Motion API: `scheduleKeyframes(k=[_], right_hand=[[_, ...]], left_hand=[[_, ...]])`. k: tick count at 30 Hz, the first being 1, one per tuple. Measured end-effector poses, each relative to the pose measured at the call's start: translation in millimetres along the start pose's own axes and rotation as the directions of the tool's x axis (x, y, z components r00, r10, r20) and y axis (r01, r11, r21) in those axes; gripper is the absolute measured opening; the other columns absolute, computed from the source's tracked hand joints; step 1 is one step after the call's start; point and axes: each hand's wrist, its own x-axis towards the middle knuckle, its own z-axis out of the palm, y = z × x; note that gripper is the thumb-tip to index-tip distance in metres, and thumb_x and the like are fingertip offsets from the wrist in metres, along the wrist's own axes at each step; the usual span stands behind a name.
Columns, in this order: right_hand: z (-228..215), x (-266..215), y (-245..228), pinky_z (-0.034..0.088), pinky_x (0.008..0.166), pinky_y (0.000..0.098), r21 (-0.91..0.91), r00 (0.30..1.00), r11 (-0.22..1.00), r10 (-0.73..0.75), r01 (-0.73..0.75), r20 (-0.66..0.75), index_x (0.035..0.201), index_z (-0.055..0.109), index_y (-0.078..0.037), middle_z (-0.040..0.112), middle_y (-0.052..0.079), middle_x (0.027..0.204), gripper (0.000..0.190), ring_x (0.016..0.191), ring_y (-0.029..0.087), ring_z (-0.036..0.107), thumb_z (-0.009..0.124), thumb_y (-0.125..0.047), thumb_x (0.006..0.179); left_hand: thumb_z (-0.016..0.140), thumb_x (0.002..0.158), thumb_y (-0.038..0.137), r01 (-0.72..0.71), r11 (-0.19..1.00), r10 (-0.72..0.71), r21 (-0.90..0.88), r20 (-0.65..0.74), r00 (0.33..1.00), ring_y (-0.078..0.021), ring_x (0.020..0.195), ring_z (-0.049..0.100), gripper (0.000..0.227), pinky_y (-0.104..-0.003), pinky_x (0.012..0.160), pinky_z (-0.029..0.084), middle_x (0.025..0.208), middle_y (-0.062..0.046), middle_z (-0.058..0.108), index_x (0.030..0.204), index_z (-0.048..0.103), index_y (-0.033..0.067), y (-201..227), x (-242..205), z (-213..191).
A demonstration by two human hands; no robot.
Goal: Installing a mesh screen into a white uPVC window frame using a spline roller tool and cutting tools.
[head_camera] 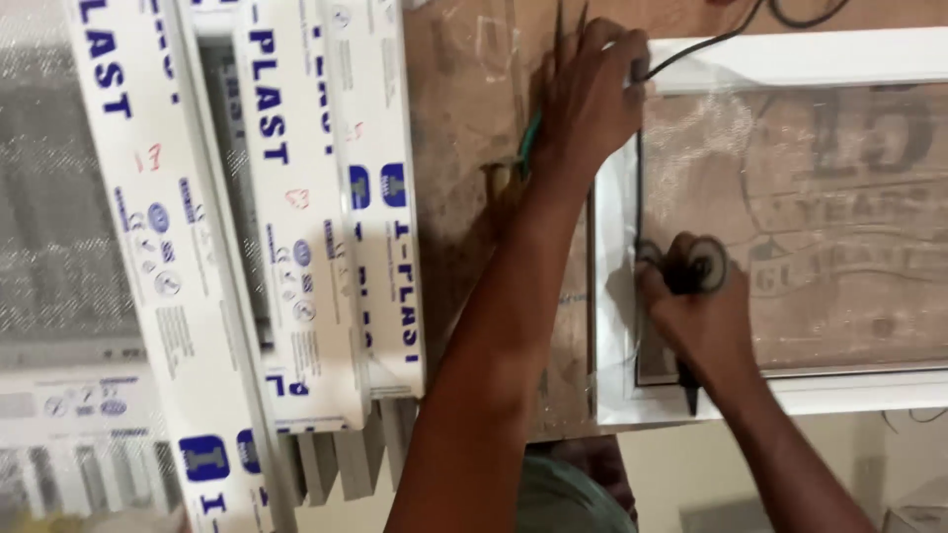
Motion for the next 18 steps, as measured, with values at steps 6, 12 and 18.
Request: scheduleKeyframes(k=[6,12,18], right_hand=[[6,13,12,0.050,0.074,0.0309,0.062,0.967,0.966,-0.249,0.252,-0.055,0.081,0.048,-0.003,0.058,0.010,0.076,0.034,0.074,0.015,0.058,0.079,-0.018,0.083],[-1,31,-2,0.052,0.065,0.0317,-0.185,0.984,0.967,-0.172,0.175,0.035,0.080,0.054,-0.003,0.061,0.013,0.073,0.031,0.067,0.019,0.060,0.080,-0.020,0.085],[-1,33,-19,0.050,0.062,0.0378,0.030,0.994,0.994,-0.110,0.110,0.017,0.085,0.052,-0.003,0.060,0.012,0.073,0.030,0.067,0.022,0.059,0.075,-0.022,0.090]], left_hand=[[0.082,0.074,0.010,0.065,0.998,-0.065,-0.014,-0.010,0.998,-0.0323,0.120,0.055,0.024,-0.051,0.104,0.041,0.116,-0.002,0.061,0.088,0.064,0.0172,1,-1,-7],[0.084,0.074,0.016,0.145,0.989,-0.146,0.026,0.024,0.989,-0.0314,0.115,0.056,0.021,-0.057,0.102,0.035,0.112,-0.003,0.061,0.084,0.065,0.0165,10,10,-15],[0.082,0.082,0.020,0.136,0.991,-0.136,0.007,0.040,0.990,-0.0298,0.121,0.057,0.019,-0.052,0.106,0.040,0.120,-0.001,0.062,0.092,0.065,0.0176,10,13,-20]])
